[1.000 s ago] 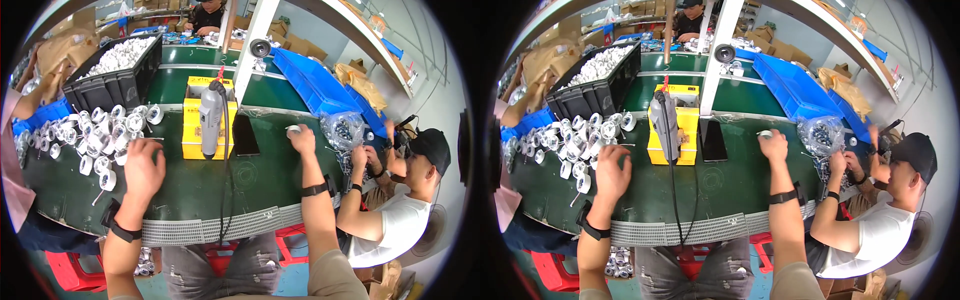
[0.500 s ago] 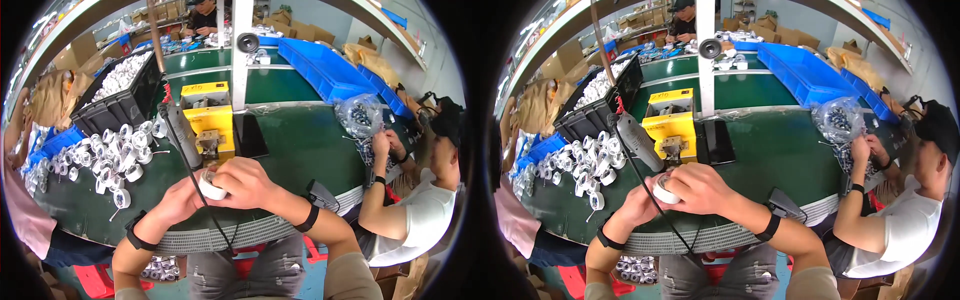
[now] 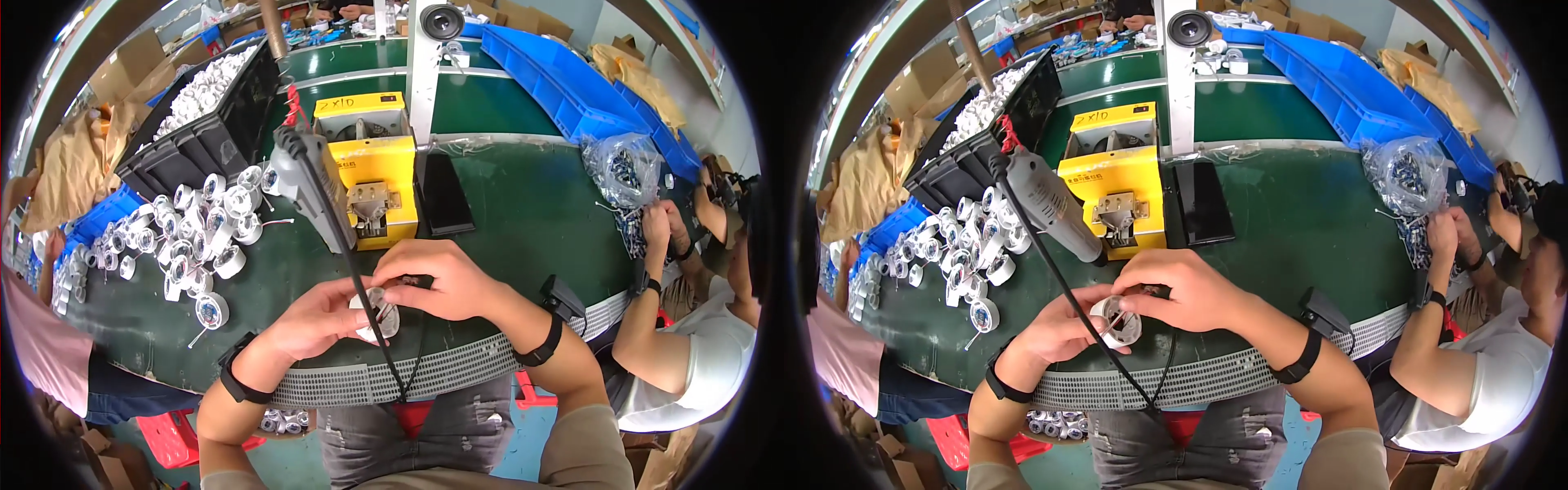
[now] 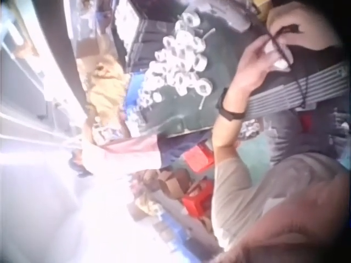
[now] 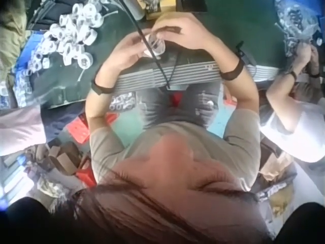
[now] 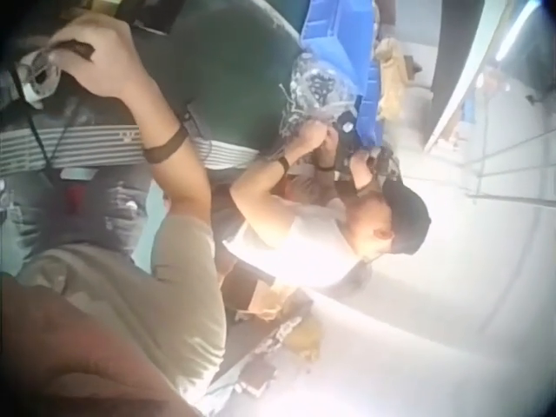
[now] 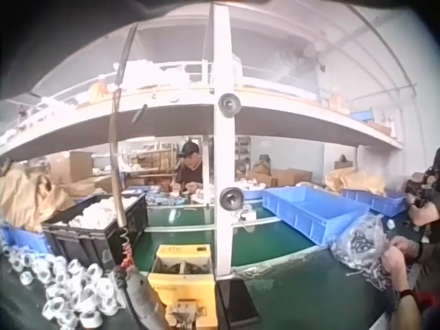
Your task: The person picks up a camera housing, inserts a wire and a circuit board into it by hand, and then fastens the components together using a power screwdriver. This process is repeated for several camera housings, which are then placed back onto the work surface.
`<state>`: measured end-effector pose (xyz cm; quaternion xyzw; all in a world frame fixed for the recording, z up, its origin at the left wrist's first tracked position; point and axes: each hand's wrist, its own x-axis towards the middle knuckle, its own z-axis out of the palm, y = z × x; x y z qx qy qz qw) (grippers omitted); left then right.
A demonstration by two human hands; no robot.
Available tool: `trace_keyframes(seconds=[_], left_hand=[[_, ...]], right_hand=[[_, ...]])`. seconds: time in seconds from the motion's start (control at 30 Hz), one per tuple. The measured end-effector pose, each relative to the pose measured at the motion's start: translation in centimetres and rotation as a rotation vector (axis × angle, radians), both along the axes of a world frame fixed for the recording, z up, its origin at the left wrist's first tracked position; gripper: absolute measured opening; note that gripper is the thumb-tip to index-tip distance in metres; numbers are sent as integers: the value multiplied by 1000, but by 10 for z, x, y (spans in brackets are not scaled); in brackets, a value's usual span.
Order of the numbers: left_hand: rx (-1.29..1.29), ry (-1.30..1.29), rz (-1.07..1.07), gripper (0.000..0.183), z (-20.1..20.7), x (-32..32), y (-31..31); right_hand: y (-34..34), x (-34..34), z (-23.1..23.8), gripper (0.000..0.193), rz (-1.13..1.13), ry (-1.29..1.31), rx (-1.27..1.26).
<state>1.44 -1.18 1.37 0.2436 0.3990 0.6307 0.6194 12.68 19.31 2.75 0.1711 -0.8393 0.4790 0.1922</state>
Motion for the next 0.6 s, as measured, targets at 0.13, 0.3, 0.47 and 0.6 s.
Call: trace_keyframes(seconds=[0.13,0.3,0.47,0.6], left_hand=[[8,28,23,63,1,2,3],[51,89,98,66,3,0,1],[68,5,207,60,1,1,4],[157,-99,185,47,1,-1,4]], right_hand=[[8,2,3,18,4,-5,20],[16,0,1,14,71,-79,48],[15,3,3,11,110,-200,-32],[15,2,-6,9,151,-271,-237]])
